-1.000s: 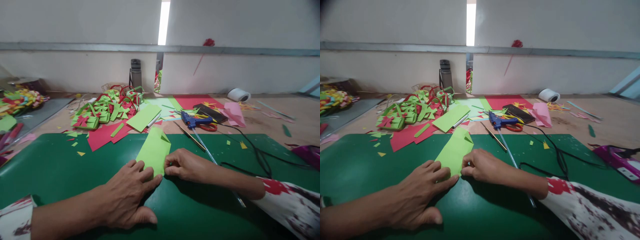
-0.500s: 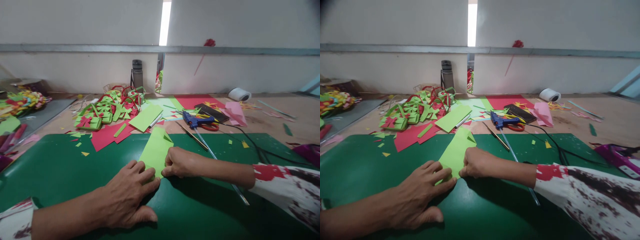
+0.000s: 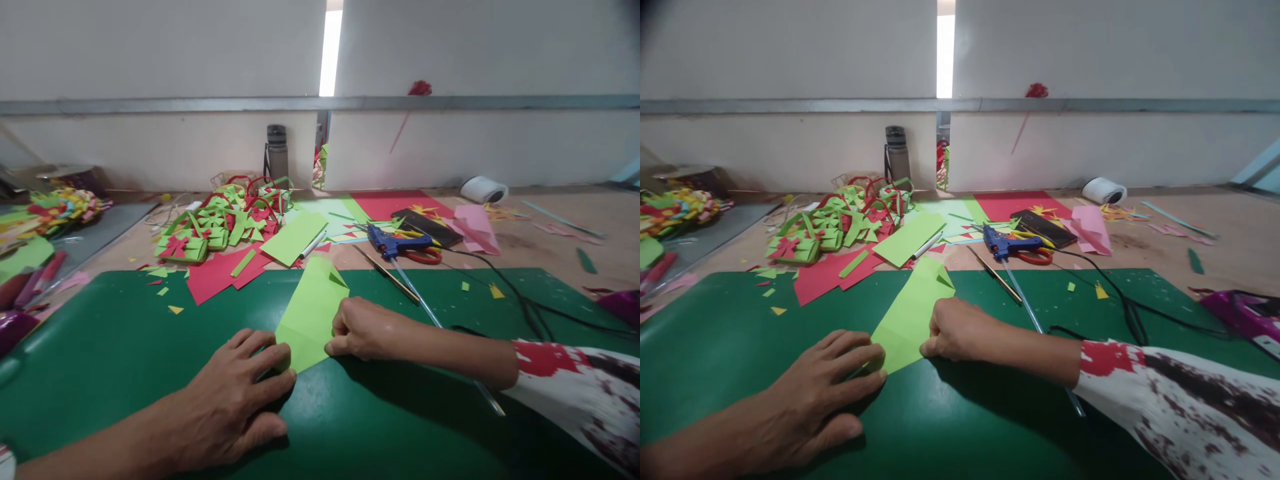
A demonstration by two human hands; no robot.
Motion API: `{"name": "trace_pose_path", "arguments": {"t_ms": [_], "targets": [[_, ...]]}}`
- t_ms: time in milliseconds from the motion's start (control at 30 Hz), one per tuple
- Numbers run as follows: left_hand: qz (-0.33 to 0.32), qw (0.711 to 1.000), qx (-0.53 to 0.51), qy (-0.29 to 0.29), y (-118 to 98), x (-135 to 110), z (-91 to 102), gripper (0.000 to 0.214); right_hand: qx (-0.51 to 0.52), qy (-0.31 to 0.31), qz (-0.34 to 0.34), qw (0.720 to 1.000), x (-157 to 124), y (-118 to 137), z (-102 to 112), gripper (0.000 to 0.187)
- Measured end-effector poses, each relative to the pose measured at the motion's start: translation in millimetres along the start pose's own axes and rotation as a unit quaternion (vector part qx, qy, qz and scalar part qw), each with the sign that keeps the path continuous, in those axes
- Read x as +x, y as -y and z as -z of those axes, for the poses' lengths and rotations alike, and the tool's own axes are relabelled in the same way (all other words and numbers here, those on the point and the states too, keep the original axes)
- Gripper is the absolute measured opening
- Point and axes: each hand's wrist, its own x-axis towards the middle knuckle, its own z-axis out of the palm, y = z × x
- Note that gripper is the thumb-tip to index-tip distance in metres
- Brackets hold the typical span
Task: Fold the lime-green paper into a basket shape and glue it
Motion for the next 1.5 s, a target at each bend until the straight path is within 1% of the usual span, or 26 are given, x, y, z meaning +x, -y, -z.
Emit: {"name": "trace_pose_path", "arguments": {"t_ms": [167, 233, 300, 333, 367, 400, 467, 533, 633, 767, 867, 967, 1167, 1433, 1500], "targets": [[-0.012, 0.999, 0.039, -0.028, 1, -15, 6.1, 0.031, 0.000, -0.009, 0.004, 1.000, 1, 0, 0, 0.025], [-0.011, 0.997, 0.047, -0.057, -1, -13, 8.6, 0.025, 0.001, -0.007, 0.006, 1.000, 1, 1, 0, 0.025], [-0.019, 0.996, 0.048, -0.066, -4, -4, 9.4, 0.028, 0.001, -0.001, 0.005, 1.000, 0, 2, 1, 0.025], [-0.028, 0.997, 0.045, -0.051, -5, 2, 8.8, 0.035, -0.001, 0.000, 0.004, 1.000, -1, 3, 1, 0.026], [-0.035, 0.998, 0.040, -0.021, -6, 9, 7.6, 0.038, -0.004, 0.000, 0.002, 1.000, -1, 2, 0, 0.026], [-0.040, 0.999, 0.037, 0.002, -7, 15, 5.8, 0.037, -0.010, -0.002, 0.000, 1.000, -1, 2, 0, 0.026], [-0.051, 0.998, 0.027, 0.019, -7, 23, 0.9, 0.034, -0.025, -0.013, -0.005, 1.000, -2, 1, -2, 0.027], [-0.058, 0.998, 0.021, -0.001, -6, 26, -4.5, 0.031, -0.043, -0.029, -0.009, 0.999, -1, 1, -5, 0.028], [-0.065, 0.996, 0.031, -0.044, -7, 22, -11.7, 0.027, -0.068, -0.043, -0.014, 0.997, 1, 7, -7, 0.031], [-0.074, 0.992, 0.059, -0.078, -8, 16, -16.7, 0.022, -0.085, -0.033, -0.012, 0.996, 2, 24, -7, 0.031], [-0.071, 0.991, 0.074, -0.083, -9, 16, -16.0, 0.020, -0.082, -0.018, -0.015, 0.996, 2, 28, -6, 0.030], [-0.060, 0.993, 0.082, -0.068, -11, 17, -12.9, 0.017, -0.072, -0.007, -0.023, 0.997, 1, 23, -4, 0.029], [-0.053, 0.991, 0.103, -0.061, -15, 17, -8.7, 0.016, -0.053, 0.000, -0.047, 0.997, -4, 10, 2, 0.025], [-0.048, 0.992, 0.098, -0.068, -17, 16, -7.2, 0.013, -0.037, 0.002, -0.031, 0.999, -6, -5, 6, 0.023], [-0.043, 0.992, 0.095, -0.065, -17, 17, -6.5, 0.013, -0.046, -0.011, -0.023, 0.999, -6, -12, 8, 0.023]]}}
